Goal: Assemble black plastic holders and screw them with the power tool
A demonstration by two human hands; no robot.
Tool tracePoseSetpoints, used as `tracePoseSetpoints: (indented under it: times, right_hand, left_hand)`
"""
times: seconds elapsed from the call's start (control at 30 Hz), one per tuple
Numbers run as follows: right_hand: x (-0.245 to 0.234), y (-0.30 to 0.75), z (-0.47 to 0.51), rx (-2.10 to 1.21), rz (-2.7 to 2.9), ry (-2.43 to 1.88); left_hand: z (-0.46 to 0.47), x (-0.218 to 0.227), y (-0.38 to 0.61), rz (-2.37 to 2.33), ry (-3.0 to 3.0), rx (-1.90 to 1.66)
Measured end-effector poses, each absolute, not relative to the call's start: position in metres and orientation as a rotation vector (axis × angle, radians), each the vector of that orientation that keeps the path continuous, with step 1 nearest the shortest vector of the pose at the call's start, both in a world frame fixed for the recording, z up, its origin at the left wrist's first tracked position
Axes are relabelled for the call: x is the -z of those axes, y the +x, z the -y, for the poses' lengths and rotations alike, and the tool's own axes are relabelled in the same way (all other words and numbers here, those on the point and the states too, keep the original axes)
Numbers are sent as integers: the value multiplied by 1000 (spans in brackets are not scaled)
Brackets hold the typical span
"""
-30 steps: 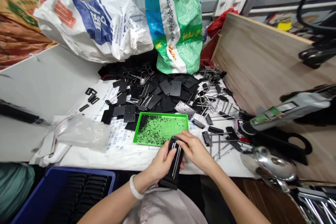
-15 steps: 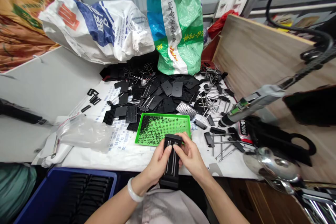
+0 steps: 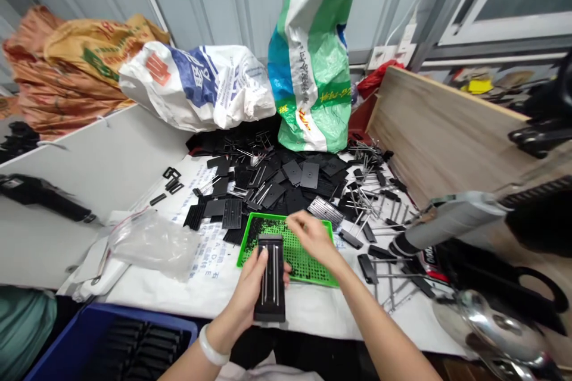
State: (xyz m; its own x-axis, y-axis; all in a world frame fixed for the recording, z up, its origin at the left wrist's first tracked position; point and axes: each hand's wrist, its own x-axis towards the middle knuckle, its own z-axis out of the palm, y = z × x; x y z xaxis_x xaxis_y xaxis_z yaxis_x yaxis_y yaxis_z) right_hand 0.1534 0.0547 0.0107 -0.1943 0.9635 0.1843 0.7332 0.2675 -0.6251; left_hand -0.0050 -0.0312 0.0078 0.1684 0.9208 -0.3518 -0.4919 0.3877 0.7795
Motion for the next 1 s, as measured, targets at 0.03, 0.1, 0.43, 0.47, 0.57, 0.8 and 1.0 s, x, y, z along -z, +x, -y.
tracePoseSetpoints:
  times: [0.03,0.1,0.43,0.47,0.57,0.8,1.0]
  right_hand:
    - [-14,154,-77,-425,1953,-1621]
    - [-18,154,-116,-271,1894,-1724]
    - [-14,148,-56,-151,2056,-1416]
    - [-11,145,-37,-102,2114,-1345]
    - [0,140,3,-144,2154,-1195]
    - [18,134,17,-501,1930,-1225]
    - [24,144,6,-556,1821,-1397]
  left_hand:
    - [28,-8,-7,-927,521,-1141]
    - [23,-8,-10,-912,450,-1209]
    - [10,-7,-10,-908,406,-1404]
    - [8,-9,-7,-921,431,-1450]
    - [6,-11,-1,-994,527,-1532]
    - [6,-3,-5,-1066,688,-1426]
    - [7,-3,-6,-1082,726,-1428]
